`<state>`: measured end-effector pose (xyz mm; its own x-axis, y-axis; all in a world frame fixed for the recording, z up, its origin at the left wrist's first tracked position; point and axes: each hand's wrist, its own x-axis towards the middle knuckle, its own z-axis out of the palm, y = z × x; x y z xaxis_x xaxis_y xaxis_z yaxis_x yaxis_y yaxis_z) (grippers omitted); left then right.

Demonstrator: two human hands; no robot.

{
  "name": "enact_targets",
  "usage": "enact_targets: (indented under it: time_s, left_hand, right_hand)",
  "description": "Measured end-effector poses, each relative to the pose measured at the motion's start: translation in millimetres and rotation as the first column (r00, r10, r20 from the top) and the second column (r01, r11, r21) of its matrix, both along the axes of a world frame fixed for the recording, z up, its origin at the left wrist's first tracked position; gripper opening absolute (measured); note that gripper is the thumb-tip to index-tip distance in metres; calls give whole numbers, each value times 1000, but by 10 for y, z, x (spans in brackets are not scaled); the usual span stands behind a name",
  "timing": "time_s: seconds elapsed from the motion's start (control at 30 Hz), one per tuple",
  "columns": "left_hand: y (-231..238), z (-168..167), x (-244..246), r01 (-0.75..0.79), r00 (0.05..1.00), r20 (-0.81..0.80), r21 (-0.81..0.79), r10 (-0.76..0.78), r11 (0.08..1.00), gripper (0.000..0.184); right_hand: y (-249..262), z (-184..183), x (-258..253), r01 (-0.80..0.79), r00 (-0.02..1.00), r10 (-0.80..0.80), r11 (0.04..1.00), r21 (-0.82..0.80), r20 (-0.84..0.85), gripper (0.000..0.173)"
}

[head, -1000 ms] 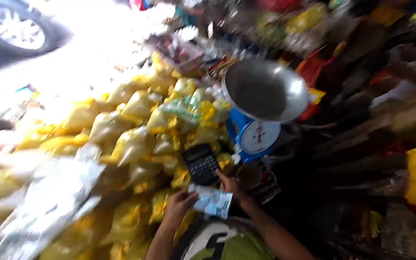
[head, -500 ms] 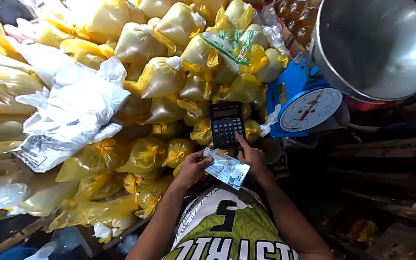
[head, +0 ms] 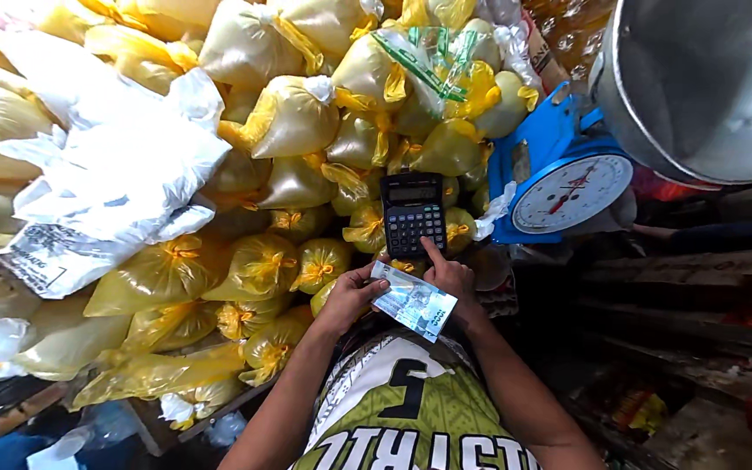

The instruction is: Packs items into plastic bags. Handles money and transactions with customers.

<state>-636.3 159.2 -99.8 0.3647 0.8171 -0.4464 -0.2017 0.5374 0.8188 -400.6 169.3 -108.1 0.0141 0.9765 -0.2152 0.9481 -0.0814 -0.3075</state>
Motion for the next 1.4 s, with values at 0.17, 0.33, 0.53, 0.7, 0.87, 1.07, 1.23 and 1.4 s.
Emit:
enact_targets:
  time_s: [0.17,0.33,0.53,0.7,0.87,1.07,1.23,1.4]
  left_hand:
    - [27,36,-21,7,1000,-2,-13,-7,1000,40]
    - [34,24,-10,4,1000,-2,-2,-4,1000,37]
    - [39,108,19,-33,999,-32,-6,32,999,30]
    - [64,194,3,-99,994,-53,22,100,995,28]
    - [147,467,-151,-127,972,-174,174,158,976,27]
    - [252,1024,-204,-2,910,-386,356,149,935,20]
    - [272,1343,-298,-175,829,-394,491,397,854,21]
    - [6,1440,-411,-446,769,-287,399,571,801,27]
  right_hand:
    - [-121,-97,-8,-121,989,127,990,78,-70,57]
    - [-100,-62,-71,-197,970,200,980,37,-139,54]
    - [-69,134,16,-59,983,95,975,216,-157,53]
    - [-20,-30,211,-42,992,54,994,101,-115,54]
    - [195,346,266,119,800,-6,982,148,-600,31]
    - [572,919,-77,-367,391,56,925,-100,-919,47]
    - [763,991,-518,-361,322,30,928,-94,-946,15]
    - [906,1050,-820,-375,241,-56,915,-146,-969,18]
